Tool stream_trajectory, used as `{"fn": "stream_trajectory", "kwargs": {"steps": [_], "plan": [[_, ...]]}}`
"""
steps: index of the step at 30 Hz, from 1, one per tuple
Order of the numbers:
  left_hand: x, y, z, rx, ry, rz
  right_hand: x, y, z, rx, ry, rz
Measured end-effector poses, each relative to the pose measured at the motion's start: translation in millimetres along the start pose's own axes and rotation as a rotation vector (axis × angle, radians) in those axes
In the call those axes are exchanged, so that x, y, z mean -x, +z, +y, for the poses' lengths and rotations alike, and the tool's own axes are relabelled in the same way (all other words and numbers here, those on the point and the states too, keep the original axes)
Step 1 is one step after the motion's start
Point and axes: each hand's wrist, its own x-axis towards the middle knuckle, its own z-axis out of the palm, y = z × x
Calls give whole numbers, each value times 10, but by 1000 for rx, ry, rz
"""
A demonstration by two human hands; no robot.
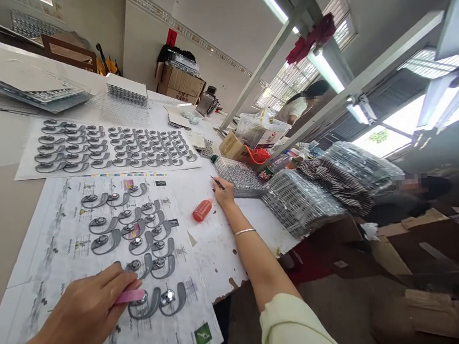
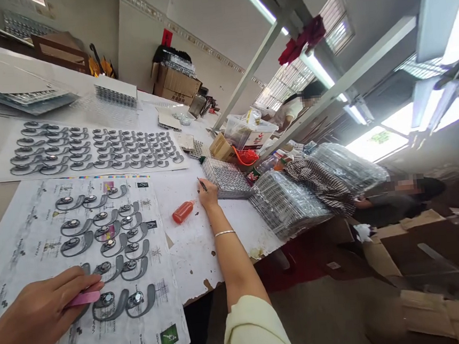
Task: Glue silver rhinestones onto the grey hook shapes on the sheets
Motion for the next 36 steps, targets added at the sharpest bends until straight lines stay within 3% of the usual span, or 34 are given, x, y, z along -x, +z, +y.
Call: {"fn": "stream_trajectory", "kwargs": {"steps": [11, 18, 22, 26, 29, 33, 34, 36], "plan": [[18, 19, -38, -16, 15, -7, 335, -145, -162, -501, 392, 253], [17, 19, -71, 62, -66, 0, 524, -319, -291, -660, 640, 250], [-53, -73, -89, 214, -213, 51, 551, -451, -331, -674, 786, 148], [-190, -249, -39, 445, -528, 228, 636, -588, -387, -599, 836, -1], [-327, -387, -51, 646, -595, 383, 777, -601, -461, -501, 767, -94], [-465, -565, -200, 706, -576, 574, 955, -513, -634, -361, 502, -112], [-479, -612, -230, 662, -572, 602, 982, -479, -688, -254, 346, -143], [-484, -698, -243, 458, -553, 589, 1008, -400, -794, 143, -94, -257]]}}
